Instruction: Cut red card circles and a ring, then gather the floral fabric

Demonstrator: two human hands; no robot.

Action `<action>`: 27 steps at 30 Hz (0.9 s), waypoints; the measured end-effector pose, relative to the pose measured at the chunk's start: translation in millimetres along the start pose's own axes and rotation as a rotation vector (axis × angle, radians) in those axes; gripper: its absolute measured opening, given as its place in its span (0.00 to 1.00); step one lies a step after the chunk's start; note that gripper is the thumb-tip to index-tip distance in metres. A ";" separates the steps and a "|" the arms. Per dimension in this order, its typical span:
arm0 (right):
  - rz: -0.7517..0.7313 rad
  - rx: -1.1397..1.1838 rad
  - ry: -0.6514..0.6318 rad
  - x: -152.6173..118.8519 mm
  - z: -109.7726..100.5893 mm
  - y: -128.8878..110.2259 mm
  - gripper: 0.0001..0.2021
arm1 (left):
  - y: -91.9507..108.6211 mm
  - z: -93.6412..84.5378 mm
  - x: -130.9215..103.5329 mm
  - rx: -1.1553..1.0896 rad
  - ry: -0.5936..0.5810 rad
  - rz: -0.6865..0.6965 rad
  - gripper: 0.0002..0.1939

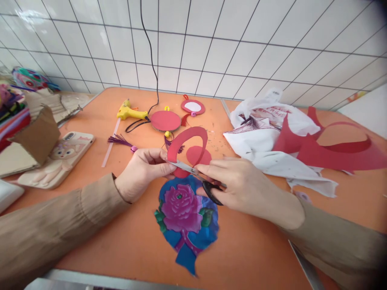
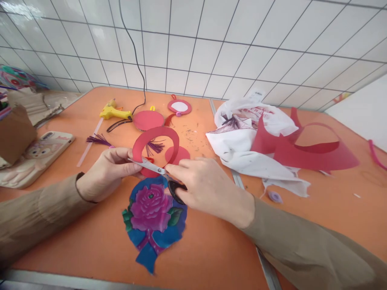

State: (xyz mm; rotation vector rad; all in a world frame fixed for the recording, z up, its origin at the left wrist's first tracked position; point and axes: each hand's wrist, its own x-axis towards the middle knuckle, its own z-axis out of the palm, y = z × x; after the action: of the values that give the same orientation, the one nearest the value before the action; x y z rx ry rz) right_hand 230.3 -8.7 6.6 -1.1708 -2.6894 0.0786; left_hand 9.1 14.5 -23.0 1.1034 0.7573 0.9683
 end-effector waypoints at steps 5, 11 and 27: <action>0.001 -0.020 0.002 -0.7 0.3 0.1 0.08 | 1.5 1.0 -0.9 0.059 0.014 -0.023 0.03; -0.012 -0.030 0.012 -0.1 1.5 0.5 0.08 | 2.2 1.9 -1.9 0.077 -0.037 -0.031 0.03; -0.028 -0.008 0.030 -0.4 3.8 -0.4 0.12 | -1.4 3.8 -4.7 0.014 -0.054 -0.061 0.03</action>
State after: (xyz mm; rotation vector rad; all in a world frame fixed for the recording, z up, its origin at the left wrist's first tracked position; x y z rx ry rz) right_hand 229.5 -9.1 2.9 -1.1268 -2.6816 0.0450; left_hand 10.9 8.5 -23.1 1.1085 0.7506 0.8790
